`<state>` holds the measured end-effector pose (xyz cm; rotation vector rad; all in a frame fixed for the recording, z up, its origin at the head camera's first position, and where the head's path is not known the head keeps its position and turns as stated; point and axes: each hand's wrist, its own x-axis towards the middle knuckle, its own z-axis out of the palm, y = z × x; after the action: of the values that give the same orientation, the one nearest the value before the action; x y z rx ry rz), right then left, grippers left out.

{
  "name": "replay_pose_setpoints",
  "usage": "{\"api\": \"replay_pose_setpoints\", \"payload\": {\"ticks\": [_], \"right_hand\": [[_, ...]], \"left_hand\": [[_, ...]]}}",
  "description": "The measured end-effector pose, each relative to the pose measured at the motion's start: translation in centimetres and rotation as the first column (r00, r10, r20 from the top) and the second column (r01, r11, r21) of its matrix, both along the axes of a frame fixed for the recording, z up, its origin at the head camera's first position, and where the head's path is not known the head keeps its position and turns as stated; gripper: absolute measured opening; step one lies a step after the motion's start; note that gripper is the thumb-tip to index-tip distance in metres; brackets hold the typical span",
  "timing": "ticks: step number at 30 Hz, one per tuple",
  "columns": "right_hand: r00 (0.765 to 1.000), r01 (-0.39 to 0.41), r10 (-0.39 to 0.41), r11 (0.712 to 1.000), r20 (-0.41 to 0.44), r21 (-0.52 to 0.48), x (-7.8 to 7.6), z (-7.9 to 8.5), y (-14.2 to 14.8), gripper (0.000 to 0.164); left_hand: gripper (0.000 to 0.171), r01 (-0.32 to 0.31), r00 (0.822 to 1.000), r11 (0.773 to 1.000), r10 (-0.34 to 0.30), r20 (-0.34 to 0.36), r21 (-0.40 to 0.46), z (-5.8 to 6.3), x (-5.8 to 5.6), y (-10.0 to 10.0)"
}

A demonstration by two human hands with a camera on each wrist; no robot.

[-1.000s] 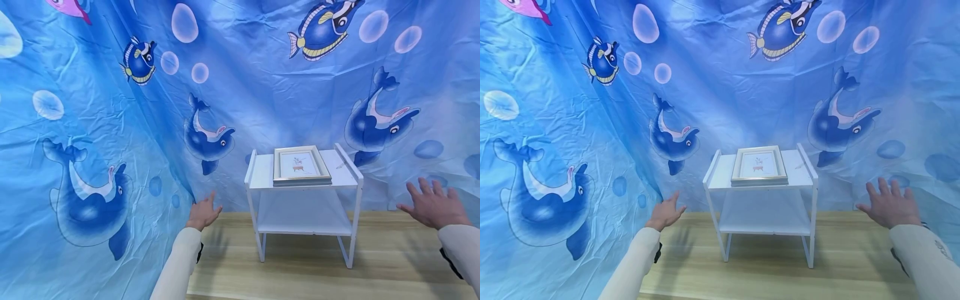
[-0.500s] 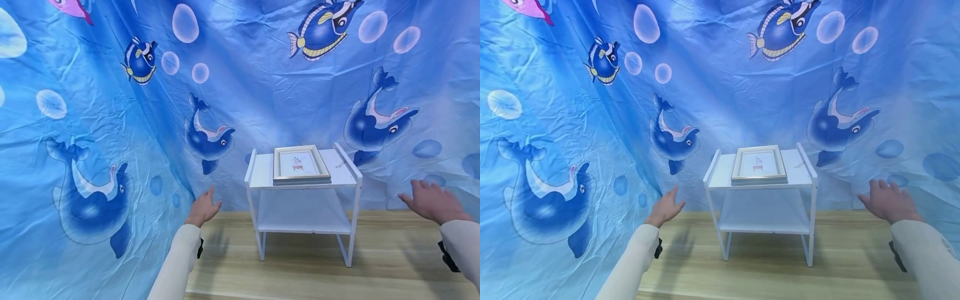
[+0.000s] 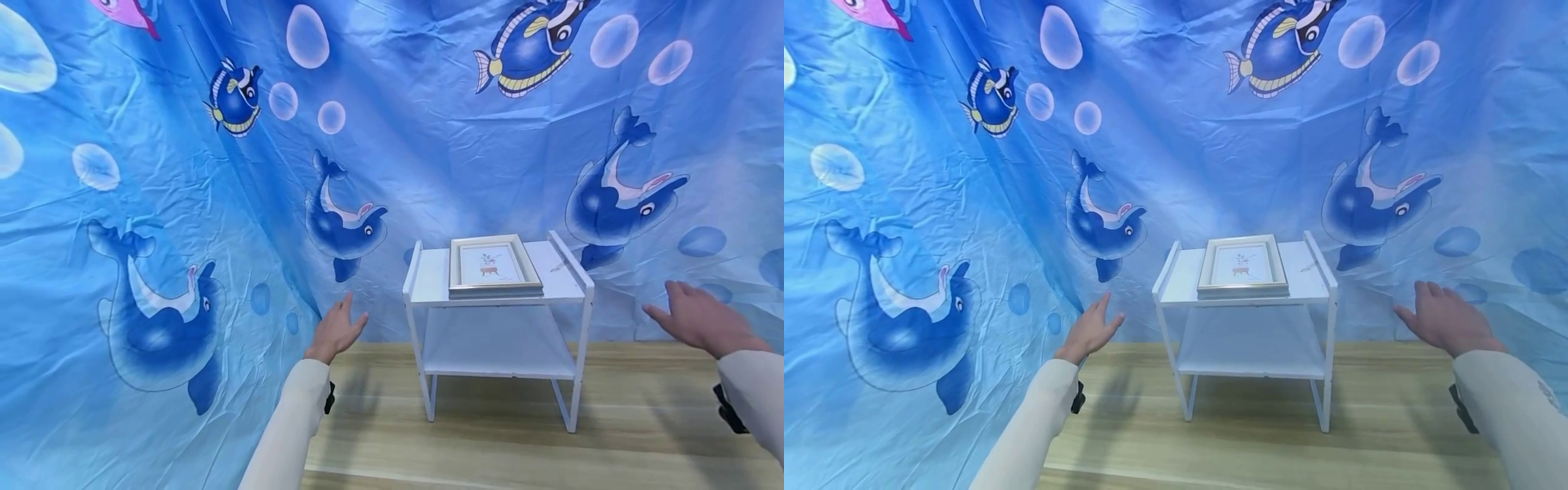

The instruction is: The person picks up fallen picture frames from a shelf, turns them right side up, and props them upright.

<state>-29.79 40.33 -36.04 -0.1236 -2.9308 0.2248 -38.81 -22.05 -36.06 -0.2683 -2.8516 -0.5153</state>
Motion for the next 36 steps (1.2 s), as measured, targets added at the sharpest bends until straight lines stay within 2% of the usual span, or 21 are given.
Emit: {"api": "replay_pose_setpoints", "payload": {"ticks": [7,14,21,29,36], "right_hand": [[1.0,-0.022,0.022,1.0,-0.023,0.009,0.1,0.9,-0.4,0.095],[1.0,-0.011,0.01,0.999,-0.027,-0.034,0.0,1.6,-1.1,0.097],[0.999,-0.009,0.008,0.999,-0.054,-0.03,0.0,2.5,-2.0,0.095],[0.999,-0.035,0.033,0.998,-0.033,-0.056,0.1,3.3,-2.4,0.085],[0.997,-0.082,0.08,0.99,-0.016,-0.111,0.2,4.2,-2.7,0.09]], "left_hand": [[0.079,-0.004,1.0,1.0,0.004,0.0,0.003,0.7,0.1,0.4],[0.076,0.008,1.0,0.999,-0.007,-0.03,0.033,1.2,0.1,0.5],[0.077,0.026,0.999,0.998,-0.023,-0.038,0.061,1.9,0.5,0.9],[0.072,0.044,0.997,0.996,-0.04,-0.064,0.075,2.5,0.4,1.4],[0.076,0.074,0.993,0.992,-0.064,-0.094,0.099,3.5,0.5,2.0]]}}
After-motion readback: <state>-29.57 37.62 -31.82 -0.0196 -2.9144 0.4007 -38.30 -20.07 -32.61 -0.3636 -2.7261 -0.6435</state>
